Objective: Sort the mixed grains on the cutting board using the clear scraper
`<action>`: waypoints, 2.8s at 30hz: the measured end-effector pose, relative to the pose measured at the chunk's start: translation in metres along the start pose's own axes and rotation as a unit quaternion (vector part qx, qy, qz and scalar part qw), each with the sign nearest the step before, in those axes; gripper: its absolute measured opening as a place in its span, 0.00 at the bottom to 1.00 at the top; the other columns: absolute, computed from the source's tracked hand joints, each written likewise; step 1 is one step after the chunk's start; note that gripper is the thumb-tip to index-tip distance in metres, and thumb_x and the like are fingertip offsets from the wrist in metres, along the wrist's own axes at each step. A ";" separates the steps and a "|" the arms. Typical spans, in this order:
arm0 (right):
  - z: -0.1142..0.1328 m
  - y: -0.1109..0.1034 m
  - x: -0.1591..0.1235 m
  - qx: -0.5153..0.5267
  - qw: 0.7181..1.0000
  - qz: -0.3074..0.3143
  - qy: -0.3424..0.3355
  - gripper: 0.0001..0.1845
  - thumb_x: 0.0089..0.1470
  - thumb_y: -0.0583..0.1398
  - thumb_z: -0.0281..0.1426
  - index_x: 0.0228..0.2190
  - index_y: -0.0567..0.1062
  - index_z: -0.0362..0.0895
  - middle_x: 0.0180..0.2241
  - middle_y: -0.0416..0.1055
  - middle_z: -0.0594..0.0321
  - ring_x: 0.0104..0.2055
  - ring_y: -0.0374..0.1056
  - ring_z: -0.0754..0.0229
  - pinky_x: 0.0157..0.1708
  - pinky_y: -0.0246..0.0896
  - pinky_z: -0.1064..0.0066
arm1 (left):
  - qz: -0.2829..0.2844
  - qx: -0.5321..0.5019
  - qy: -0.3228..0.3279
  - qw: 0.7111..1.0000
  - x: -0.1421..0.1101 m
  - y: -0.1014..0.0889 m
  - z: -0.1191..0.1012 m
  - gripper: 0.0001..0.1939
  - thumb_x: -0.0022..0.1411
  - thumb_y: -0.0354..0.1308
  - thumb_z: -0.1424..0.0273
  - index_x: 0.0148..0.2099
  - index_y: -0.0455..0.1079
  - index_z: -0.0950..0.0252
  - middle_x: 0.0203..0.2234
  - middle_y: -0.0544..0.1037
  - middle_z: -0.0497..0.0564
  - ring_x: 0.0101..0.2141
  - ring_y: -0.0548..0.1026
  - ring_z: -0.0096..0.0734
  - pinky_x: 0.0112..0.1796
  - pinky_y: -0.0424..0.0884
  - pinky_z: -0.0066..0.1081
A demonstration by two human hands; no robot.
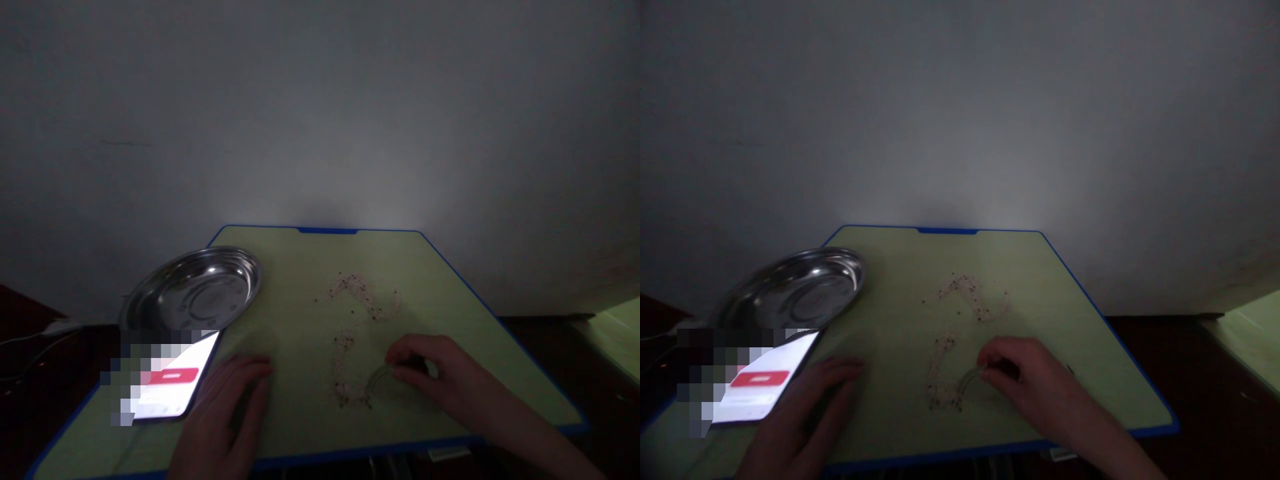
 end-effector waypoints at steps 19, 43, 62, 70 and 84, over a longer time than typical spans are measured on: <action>0.002 0.004 -0.016 -0.025 0.999 0.035 -0.013 0.07 0.61 0.58 0.30 0.32 0.76 0.48 0.33 0.76 0.65 0.36 0.71 0.59 0.37 0.63 0.69 | 0.002 0.019 0.009 1.000 0.003 0.001 -0.001 0.09 0.66 0.52 0.61 0.44 0.71 0.53 0.41 0.81 0.47 0.42 0.80 0.41 0.41 0.78 0.45; -0.007 0.017 -0.013 0.002 1.000 0.019 0.010 0.08 0.60 0.57 0.29 0.33 0.77 0.48 0.32 0.76 0.64 0.36 0.71 0.60 0.37 0.65 0.69 | 0.013 0.019 0.014 1.000 0.005 0.003 -0.003 0.08 0.66 0.52 0.63 0.45 0.70 0.53 0.41 0.80 0.48 0.42 0.79 0.40 0.42 0.77 0.45; 0.020 0.041 -0.015 0.020 0.999 0.029 -0.015 0.07 0.57 0.59 0.27 0.33 0.79 0.48 0.32 0.78 0.64 0.36 0.73 0.58 0.37 0.66 0.68 | 0.018 -0.012 -0.016 1.000 0.002 0.002 -0.004 0.08 0.67 0.52 0.63 0.44 0.71 0.54 0.41 0.80 0.48 0.42 0.78 0.41 0.43 0.76 0.46; 0.013 0.029 -0.007 0.010 1.000 -0.027 -0.004 0.10 0.59 0.56 0.31 0.33 0.78 0.47 0.33 0.78 0.61 0.35 0.73 0.57 0.36 0.66 0.66 | 0.020 -0.012 -0.007 1.000 0.002 0.003 -0.005 0.07 0.67 0.52 0.64 0.45 0.70 0.54 0.42 0.79 0.48 0.43 0.78 0.40 0.44 0.75 0.46; 0.021 0.034 0.008 -0.013 0.997 -0.063 -0.039 0.08 0.59 0.56 0.30 0.34 0.77 0.46 0.33 0.78 0.60 0.35 0.72 0.57 0.35 0.65 0.65 | 0.001 -0.021 -0.012 1.000 0.003 -0.001 -0.007 0.08 0.65 0.52 0.65 0.43 0.72 0.55 0.40 0.81 0.49 0.41 0.80 0.41 0.42 0.78 0.45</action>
Point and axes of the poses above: each hand's wrist, its own x-axis towards the middle knuckle, its own y-axis out of the palm, z = x × y, the point moved 8 cm from there along x, towards the middle knuckle
